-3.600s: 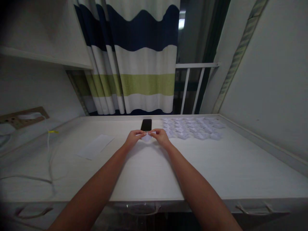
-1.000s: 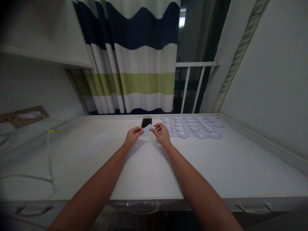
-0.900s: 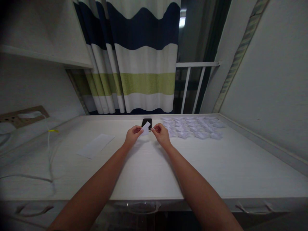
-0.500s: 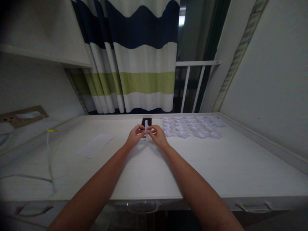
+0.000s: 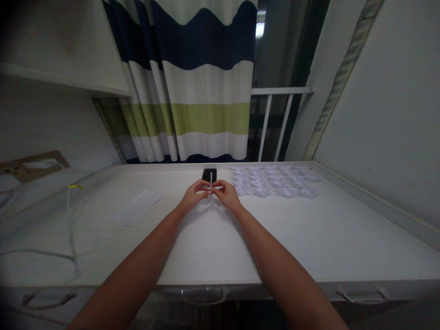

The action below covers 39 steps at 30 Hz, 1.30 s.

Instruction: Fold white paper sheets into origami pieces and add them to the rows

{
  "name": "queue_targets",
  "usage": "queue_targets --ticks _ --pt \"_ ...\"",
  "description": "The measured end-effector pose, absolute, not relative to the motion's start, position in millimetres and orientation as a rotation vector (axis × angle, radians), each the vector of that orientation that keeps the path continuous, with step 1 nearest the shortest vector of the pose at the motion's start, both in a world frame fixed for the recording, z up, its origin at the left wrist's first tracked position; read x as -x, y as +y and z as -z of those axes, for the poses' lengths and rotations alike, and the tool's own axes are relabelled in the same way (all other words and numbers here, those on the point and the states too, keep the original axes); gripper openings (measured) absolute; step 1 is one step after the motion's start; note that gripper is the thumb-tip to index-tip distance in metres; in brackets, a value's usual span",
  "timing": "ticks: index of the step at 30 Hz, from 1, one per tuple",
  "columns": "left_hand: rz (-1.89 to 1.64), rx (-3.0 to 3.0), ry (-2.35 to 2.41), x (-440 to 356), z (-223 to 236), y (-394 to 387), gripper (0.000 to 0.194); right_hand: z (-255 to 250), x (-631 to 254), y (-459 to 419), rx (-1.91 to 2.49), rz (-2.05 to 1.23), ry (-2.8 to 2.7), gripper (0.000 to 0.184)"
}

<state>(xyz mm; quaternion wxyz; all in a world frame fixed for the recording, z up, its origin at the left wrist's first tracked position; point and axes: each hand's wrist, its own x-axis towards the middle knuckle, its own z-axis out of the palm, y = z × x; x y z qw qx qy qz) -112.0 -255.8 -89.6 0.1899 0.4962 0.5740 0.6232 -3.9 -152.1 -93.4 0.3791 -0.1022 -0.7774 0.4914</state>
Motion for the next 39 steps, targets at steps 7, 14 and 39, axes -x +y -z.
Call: queue_targets --ticks 7,14,39 --pt "-1.719 -1.352 1.545 110.9 89.5 -257.6 0.032 95.0 3.5 -152.8 0.268 -1.27 -1.996 0.022" --pt "-1.731 -1.328 1.508 109.4 88.7 -257.6 0.032 95.1 3.0 -152.6 0.264 -1.264 -2.029 0.023" --pt "-1.709 -1.419 1.573 108.9 91.3 -255.7 0.043 93.9 0.5 -158.8 0.374 -1.013 -2.141 0.019"
